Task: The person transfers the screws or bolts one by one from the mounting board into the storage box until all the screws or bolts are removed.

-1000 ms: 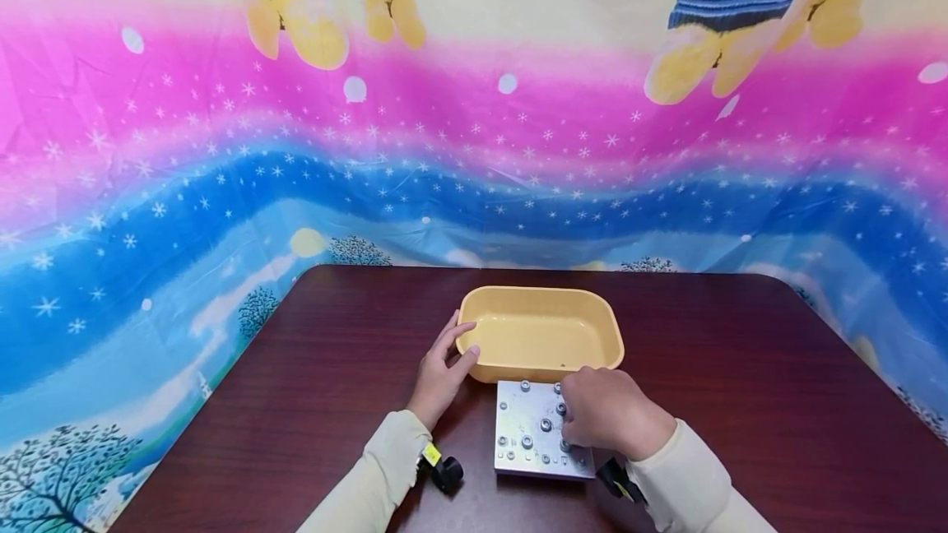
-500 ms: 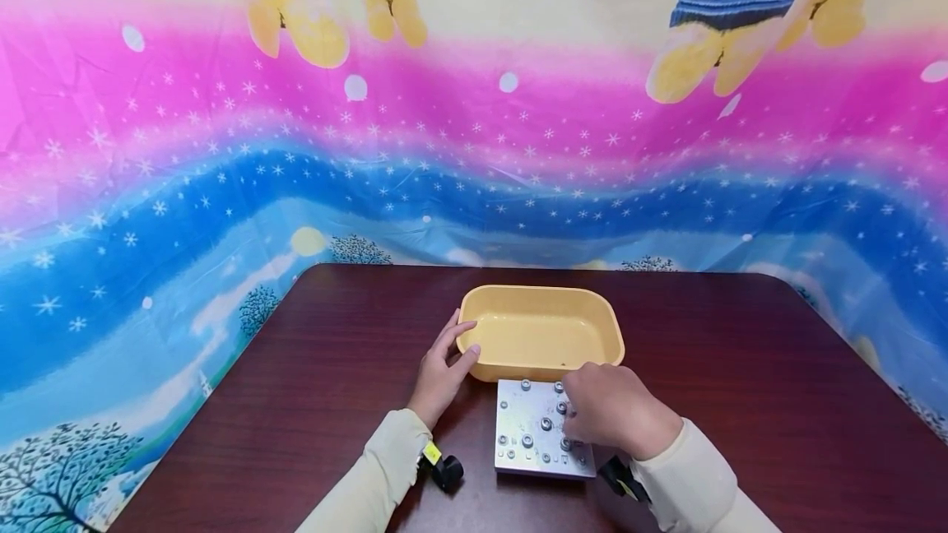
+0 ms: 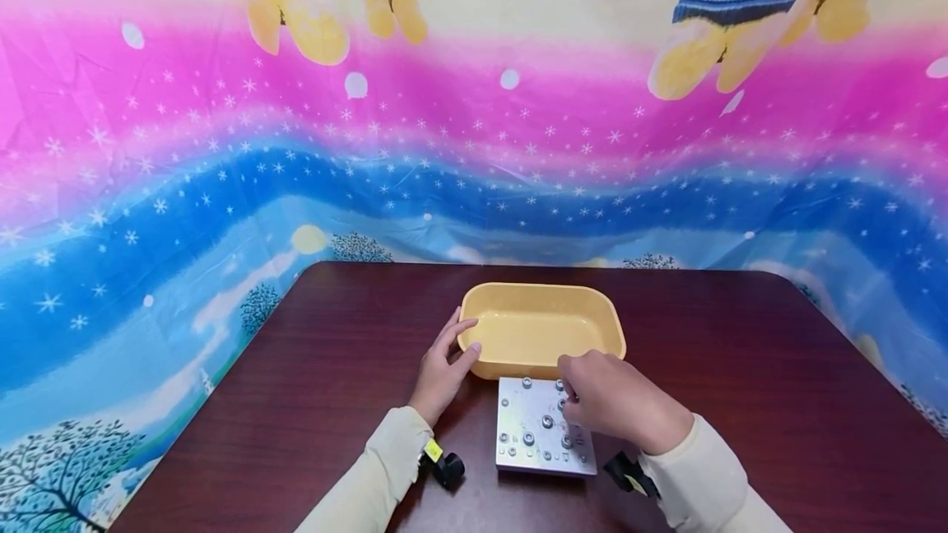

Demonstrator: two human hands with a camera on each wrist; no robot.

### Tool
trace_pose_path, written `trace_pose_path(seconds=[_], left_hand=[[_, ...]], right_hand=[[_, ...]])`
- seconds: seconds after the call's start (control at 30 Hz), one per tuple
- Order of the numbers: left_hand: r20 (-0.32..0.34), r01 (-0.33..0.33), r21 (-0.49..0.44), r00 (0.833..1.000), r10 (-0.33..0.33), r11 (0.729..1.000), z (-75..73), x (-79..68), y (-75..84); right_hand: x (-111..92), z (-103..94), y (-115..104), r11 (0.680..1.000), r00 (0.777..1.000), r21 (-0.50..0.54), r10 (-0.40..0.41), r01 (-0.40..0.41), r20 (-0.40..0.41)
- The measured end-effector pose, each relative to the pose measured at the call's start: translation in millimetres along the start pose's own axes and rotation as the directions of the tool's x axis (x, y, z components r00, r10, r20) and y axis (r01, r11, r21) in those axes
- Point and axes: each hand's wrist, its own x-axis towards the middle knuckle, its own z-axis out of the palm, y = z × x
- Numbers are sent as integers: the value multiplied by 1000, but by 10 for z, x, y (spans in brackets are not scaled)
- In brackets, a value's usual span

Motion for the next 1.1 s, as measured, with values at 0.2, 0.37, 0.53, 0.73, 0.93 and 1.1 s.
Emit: trace_pose_path(seconds=[0.2,0.37,0.53,0.73,0.93,1.1], left_hand=[[7,5,-7,1000,-5,1000,-3,9,-2],[9,8,-13,1000,-8,1000,-8,9,0],[5,8,-28,1000,-8,1000,-16,9,6],[8,9,-33,1000,-9,999,-16,1,-3],[14,5,-21,1000,-5,1000,-12,2,12],[14,10,-25,1000,-10,1000,-4,1,5]], right_hand=[[61,11,57,998,998,37,-50,52,-42],[136,35,138,989,987,68,-120,128,-107],[226,79,228,970,973,159,-159,186,-170],[307,155,334,945,968,270,-126,184,-219],[380,195,417,923,945,330,-92,199,-313],[461,301,560,883,941,427,-43,193,-335]])
